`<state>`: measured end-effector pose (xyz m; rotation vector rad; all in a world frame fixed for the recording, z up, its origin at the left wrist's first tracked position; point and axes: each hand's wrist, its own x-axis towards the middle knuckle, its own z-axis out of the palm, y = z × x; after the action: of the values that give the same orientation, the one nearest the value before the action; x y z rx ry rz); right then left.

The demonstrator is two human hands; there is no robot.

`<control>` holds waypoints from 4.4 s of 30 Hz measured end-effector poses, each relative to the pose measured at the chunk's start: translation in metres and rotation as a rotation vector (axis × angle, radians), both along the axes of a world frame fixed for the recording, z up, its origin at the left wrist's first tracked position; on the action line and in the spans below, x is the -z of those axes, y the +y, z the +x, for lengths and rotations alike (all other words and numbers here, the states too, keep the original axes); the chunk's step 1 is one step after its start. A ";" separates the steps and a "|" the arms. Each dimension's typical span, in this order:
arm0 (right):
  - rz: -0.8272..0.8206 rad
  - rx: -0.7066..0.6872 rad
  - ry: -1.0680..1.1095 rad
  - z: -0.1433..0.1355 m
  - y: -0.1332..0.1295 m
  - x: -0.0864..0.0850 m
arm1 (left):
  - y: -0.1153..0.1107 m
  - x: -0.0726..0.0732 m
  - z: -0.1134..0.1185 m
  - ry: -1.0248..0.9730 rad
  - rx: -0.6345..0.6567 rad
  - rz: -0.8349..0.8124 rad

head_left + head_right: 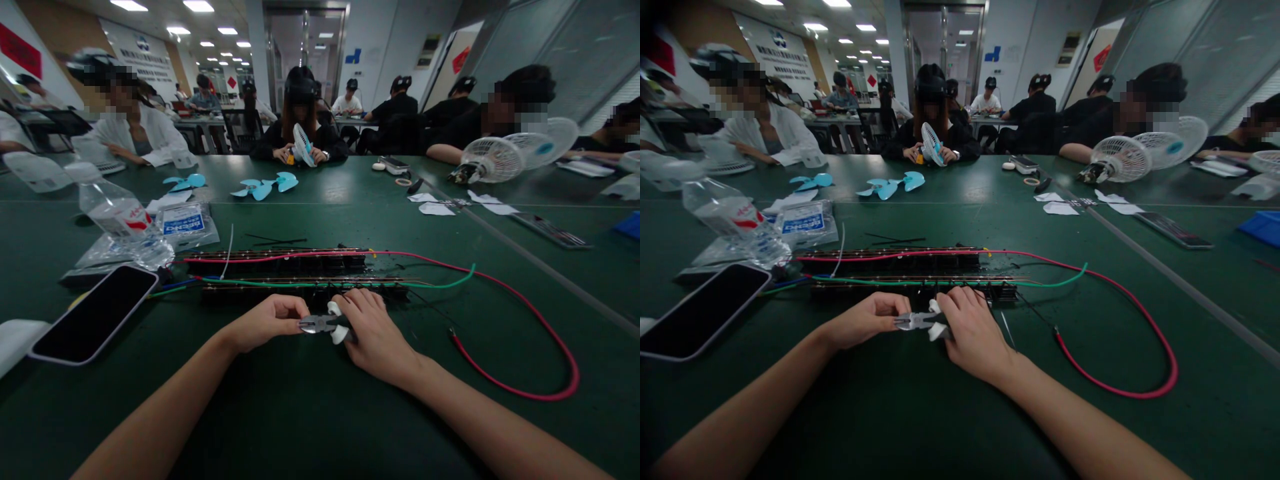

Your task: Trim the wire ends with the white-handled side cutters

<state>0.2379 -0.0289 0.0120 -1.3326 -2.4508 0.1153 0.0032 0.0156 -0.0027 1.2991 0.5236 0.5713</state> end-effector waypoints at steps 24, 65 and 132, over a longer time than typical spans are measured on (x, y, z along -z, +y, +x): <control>0.001 0.008 -0.005 0.000 0.000 -0.002 | 0.000 -0.001 0.000 0.004 -0.003 0.009; 0.027 0.019 -0.035 -0.001 0.000 -0.001 | 0.000 -0.002 0.000 0.025 0.005 0.020; 0.000 -0.019 0.007 0.003 0.002 -0.002 | 0.002 -0.001 -0.003 0.018 0.063 -0.010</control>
<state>0.2410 -0.0266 0.0136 -1.3068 -2.4574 0.1243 0.0002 0.0173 -0.0013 1.3079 0.4982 0.5049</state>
